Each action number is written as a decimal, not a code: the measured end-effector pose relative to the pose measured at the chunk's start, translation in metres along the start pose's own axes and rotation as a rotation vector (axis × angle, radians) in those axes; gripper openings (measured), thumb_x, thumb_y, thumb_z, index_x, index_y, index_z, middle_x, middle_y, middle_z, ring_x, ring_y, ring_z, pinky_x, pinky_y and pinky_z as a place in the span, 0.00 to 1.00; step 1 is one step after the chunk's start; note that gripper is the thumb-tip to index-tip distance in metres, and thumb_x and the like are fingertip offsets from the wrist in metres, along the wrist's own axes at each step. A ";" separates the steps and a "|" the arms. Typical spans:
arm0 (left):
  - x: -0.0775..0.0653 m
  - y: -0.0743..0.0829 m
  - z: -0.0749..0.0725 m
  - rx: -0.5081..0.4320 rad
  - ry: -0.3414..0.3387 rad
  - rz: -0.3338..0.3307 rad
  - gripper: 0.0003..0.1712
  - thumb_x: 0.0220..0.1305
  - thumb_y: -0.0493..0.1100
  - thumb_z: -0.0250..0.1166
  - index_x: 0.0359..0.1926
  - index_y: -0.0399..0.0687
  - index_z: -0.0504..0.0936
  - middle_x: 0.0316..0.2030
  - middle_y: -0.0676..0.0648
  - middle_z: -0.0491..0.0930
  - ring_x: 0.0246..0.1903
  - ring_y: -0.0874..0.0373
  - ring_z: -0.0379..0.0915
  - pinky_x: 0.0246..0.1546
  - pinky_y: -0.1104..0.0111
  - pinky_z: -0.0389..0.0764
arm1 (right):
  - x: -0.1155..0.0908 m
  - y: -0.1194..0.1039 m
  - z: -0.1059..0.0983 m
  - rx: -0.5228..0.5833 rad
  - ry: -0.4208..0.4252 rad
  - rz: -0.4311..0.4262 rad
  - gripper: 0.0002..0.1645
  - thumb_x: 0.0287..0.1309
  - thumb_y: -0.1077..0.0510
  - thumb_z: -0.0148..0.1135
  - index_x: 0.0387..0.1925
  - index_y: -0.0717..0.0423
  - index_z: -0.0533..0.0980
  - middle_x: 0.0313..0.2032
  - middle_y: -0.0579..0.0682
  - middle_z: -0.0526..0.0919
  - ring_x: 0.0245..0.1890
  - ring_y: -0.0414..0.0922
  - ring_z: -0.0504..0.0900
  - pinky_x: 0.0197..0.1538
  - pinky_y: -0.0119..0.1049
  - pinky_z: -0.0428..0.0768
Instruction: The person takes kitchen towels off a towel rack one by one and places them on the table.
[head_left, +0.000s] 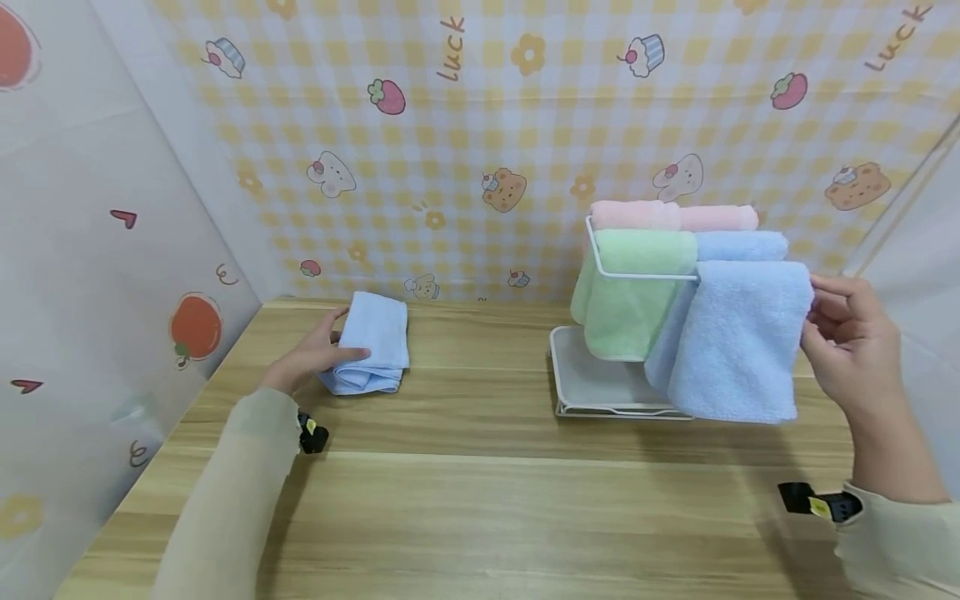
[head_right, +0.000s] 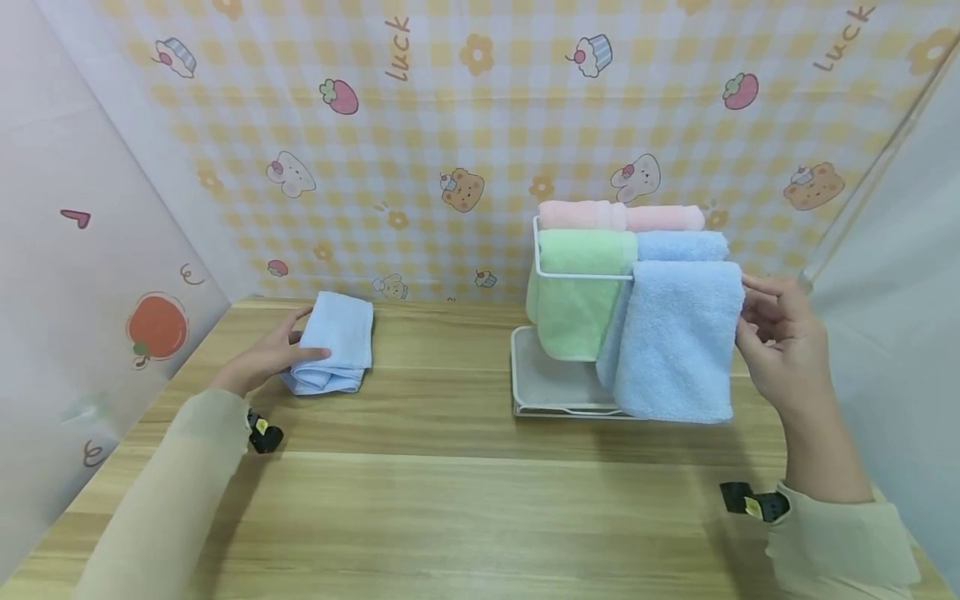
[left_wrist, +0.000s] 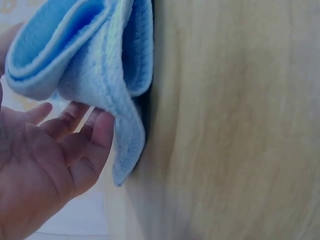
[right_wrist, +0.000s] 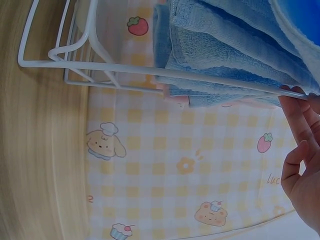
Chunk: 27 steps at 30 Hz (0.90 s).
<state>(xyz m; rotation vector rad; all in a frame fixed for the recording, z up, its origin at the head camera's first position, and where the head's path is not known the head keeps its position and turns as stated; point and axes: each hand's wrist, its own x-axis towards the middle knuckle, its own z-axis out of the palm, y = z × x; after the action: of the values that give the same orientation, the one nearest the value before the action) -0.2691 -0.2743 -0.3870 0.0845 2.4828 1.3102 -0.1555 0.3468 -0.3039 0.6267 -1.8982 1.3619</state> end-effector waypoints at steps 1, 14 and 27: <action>0.000 -0.001 0.001 0.000 0.002 0.011 0.60 0.66 0.45 0.66 0.79 0.51 0.28 0.70 0.21 0.53 0.64 0.30 0.62 0.61 0.44 0.71 | 0.000 0.000 0.000 0.009 0.001 0.001 0.23 0.59 0.79 0.53 0.57 0.81 0.64 0.45 0.38 0.87 0.38 0.29 0.85 0.39 0.14 0.79; -0.009 -0.002 0.001 -0.049 -0.032 0.110 0.53 0.69 0.34 0.58 0.79 0.60 0.33 0.69 0.22 0.54 0.60 0.33 0.67 0.52 0.53 0.78 | -0.001 0.002 0.001 0.025 -0.001 0.004 0.23 0.59 0.80 0.51 0.57 0.80 0.64 0.45 0.38 0.87 0.39 0.29 0.85 0.37 0.14 0.78; -0.011 -0.004 -0.009 -0.169 -0.009 0.207 0.47 0.71 0.32 0.56 0.79 0.63 0.40 0.68 0.24 0.56 0.56 0.44 0.68 0.44 0.70 0.78 | -0.001 0.002 0.001 -0.045 0.010 -0.006 0.23 0.60 0.79 0.52 0.57 0.80 0.64 0.45 0.36 0.86 0.37 0.28 0.84 0.35 0.13 0.77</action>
<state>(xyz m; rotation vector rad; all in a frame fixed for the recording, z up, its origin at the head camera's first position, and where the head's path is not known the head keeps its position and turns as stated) -0.2612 -0.2862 -0.3829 0.3128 2.3962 1.5937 -0.1563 0.3468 -0.3062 0.6017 -1.9121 1.3122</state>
